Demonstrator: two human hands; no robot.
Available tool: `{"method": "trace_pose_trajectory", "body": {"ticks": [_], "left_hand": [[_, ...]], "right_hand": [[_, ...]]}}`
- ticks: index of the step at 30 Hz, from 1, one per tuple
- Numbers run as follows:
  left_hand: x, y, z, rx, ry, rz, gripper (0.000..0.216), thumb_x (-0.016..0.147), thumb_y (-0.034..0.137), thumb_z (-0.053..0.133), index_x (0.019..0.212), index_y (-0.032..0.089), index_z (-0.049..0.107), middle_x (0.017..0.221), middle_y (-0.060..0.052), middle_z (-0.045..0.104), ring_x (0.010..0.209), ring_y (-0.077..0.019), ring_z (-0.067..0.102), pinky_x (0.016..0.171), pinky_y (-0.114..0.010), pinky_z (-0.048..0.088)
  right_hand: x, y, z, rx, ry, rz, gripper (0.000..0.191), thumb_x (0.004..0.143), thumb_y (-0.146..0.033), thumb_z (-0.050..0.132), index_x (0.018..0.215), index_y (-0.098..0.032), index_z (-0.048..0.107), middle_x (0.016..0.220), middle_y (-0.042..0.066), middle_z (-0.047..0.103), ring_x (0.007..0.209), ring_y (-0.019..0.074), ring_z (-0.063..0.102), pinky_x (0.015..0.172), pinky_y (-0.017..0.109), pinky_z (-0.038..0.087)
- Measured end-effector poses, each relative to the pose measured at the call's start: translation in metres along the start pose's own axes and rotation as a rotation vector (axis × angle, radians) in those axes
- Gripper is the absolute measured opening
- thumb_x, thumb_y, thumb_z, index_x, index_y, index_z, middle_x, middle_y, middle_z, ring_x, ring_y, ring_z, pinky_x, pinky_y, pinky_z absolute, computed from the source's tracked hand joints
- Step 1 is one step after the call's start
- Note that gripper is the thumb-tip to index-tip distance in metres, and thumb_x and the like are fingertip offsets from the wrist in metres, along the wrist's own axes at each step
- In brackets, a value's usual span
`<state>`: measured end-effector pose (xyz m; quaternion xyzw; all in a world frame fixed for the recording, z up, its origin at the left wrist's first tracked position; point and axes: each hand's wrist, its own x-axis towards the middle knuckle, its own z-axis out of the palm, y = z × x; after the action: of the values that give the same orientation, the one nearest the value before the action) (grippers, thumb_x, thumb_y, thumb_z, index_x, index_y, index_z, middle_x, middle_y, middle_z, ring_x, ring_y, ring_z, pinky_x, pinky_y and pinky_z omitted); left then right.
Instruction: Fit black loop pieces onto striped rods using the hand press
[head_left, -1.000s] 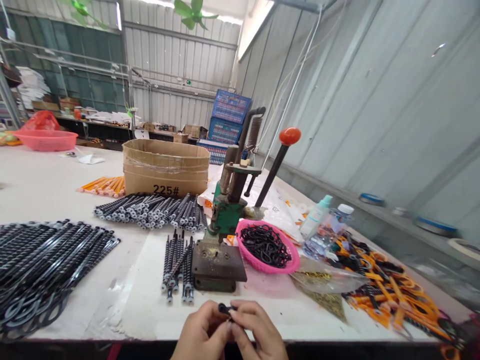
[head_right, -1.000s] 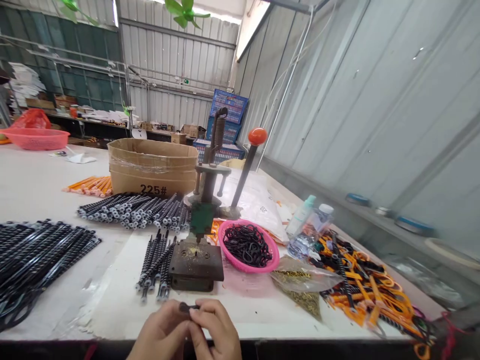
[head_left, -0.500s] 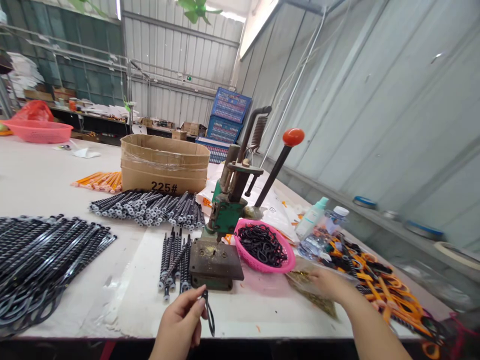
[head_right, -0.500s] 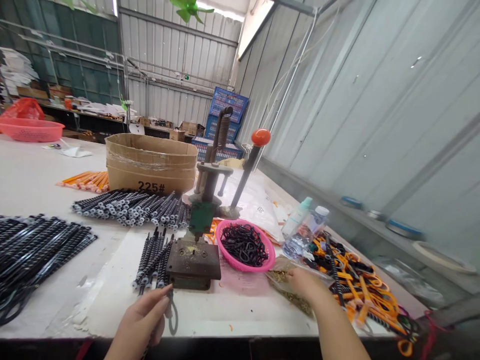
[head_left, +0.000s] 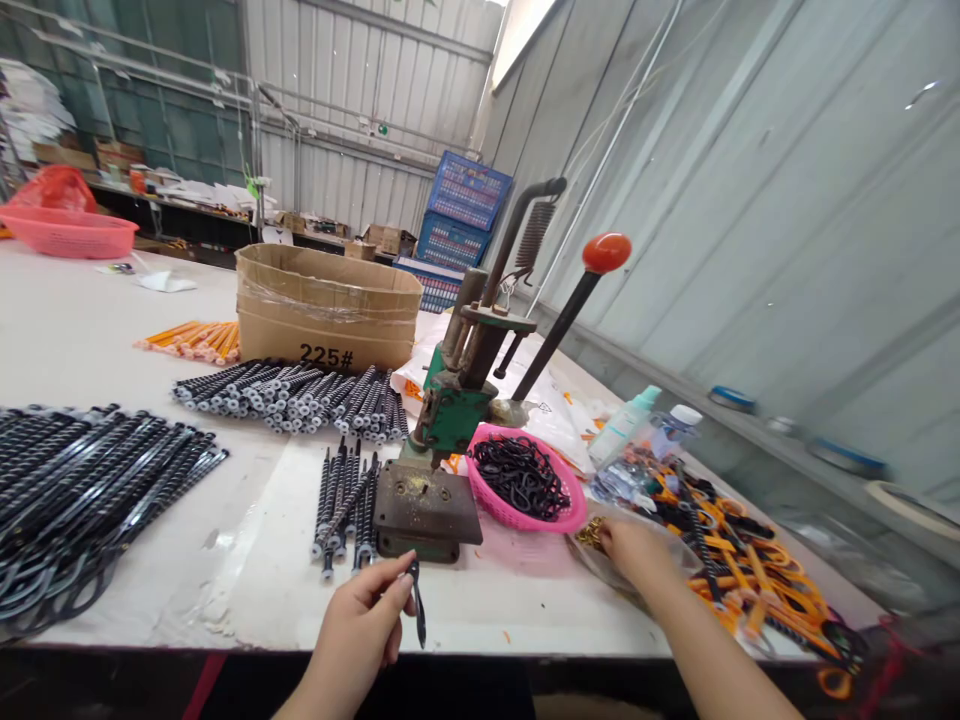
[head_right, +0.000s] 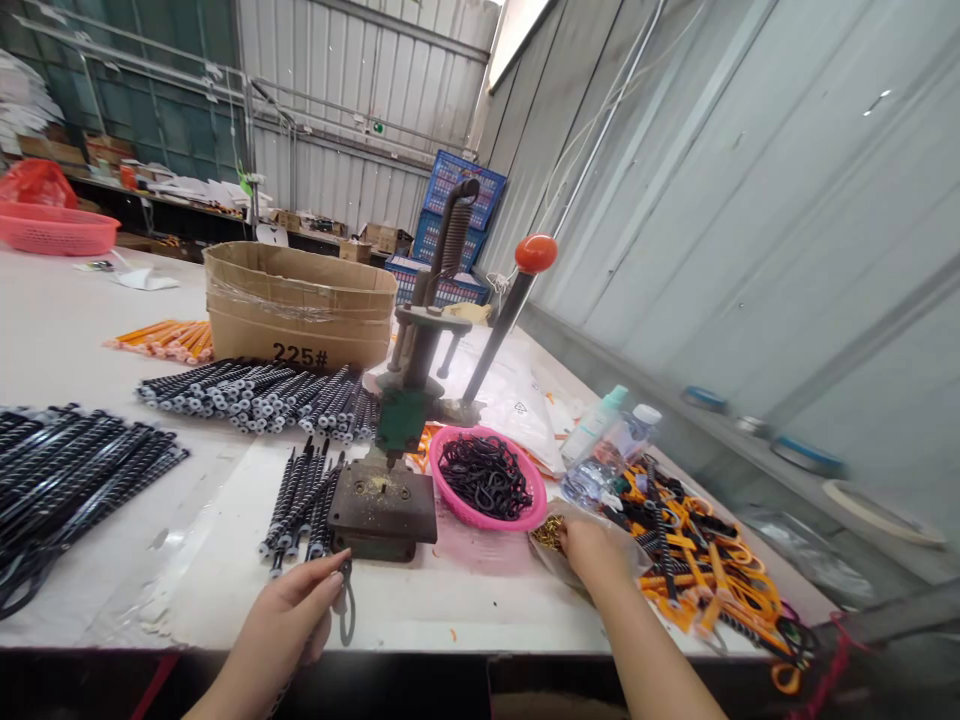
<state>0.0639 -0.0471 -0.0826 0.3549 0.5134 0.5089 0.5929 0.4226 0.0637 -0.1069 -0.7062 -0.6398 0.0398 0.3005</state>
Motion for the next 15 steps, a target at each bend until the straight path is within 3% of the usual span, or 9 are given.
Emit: {"method": "trace_pose_trajectory", "body": {"ticks": [4, 7, 8, 11, 13, 15], "left_hand": [[0.002, -0.004, 0.003, 0.040, 0.006, 0.003, 0.035, 0.056, 0.034, 0.058, 0.085, 0.015, 0.063, 0.050, 0.004, 0.053, 0.026, -0.0033, 0.034, 0.027, -0.018, 0.026], [0.002, -0.006, 0.010, 0.141, 0.012, 0.057, 0.032, 0.058, 0.032, 0.057, 0.085, 0.017, 0.064, 0.054, 0.002, 0.057, 0.028, -0.0044, 0.037, 0.031, -0.020, 0.033], [0.003, -0.007, 0.012, 0.190, 0.003, 0.095, 0.030, 0.059, 0.031, 0.056, 0.085, 0.018, 0.065, 0.057, 0.001, 0.060, 0.031, -0.0059, 0.041, 0.034, -0.021, 0.036], [0.003, -0.010, 0.016, 0.342, -0.028, 0.250, 0.025, 0.063, 0.028, 0.054, 0.084, 0.022, 0.065, 0.073, -0.003, 0.067, 0.055, -0.0142, 0.058, 0.053, -0.024, 0.047], [0.003, -0.011, 0.015, 0.432, -0.030, 0.338, 0.024, 0.066, 0.028, 0.052, 0.085, 0.023, 0.065, 0.082, -0.003, 0.067, 0.074, -0.0176, 0.059, 0.067, -0.026, 0.047], [0.002, -0.011, 0.013, 0.521, -0.026, 0.406, 0.024, 0.069, 0.028, 0.049, 0.088, 0.023, 0.063, 0.086, -0.003, 0.066, 0.080, -0.0179, 0.059, 0.072, -0.028, 0.046]], "right_hand": [[-0.020, -0.040, -0.021, -0.126, -0.114, 0.043, 0.015, 0.055, -0.015, 0.053, 0.041, -0.020, 0.054, 0.042, 0.004, 0.053, 0.045, 0.0193, 0.051, 0.052, 0.034, 0.036], [-0.062, -0.107, -0.026, 0.027, -0.264, -0.138, 0.013, 0.068, -0.027, 0.048, 0.069, -0.021, 0.059, 0.072, 0.005, 0.062, 0.068, 0.0184, 0.055, 0.062, 0.031, 0.041], [-0.078, -0.132, -0.024, 0.105, -0.296, -0.226, 0.014, 0.070, -0.028, 0.046, 0.069, -0.021, 0.058, 0.073, 0.004, 0.061, 0.070, 0.0171, 0.054, 0.064, 0.029, 0.042], [-0.118, -0.190, -0.010, 0.273, -0.243, -0.413, 0.013, 0.076, -0.023, 0.041, 0.072, -0.019, 0.052, 0.076, 0.003, 0.057, 0.076, 0.0147, 0.051, 0.069, 0.027, 0.041], [-0.132, -0.209, 0.002, 0.337, -0.181, -0.430, 0.011, 0.077, -0.020, 0.039, 0.072, -0.019, 0.048, 0.077, 0.003, 0.054, 0.078, 0.0145, 0.049, 0.070, 0.028, 0.040], [-0.137, -0.214, 0.012, 0.381, -0.151, -0.383, 0.009, 0.077, -0.019, 0.038, 0.073, -0.019, 0.046, 0.080, 0.004, 0.052, 0.080, 0.0150, 0.048, 0.072, 0.029, 0.040]]}}
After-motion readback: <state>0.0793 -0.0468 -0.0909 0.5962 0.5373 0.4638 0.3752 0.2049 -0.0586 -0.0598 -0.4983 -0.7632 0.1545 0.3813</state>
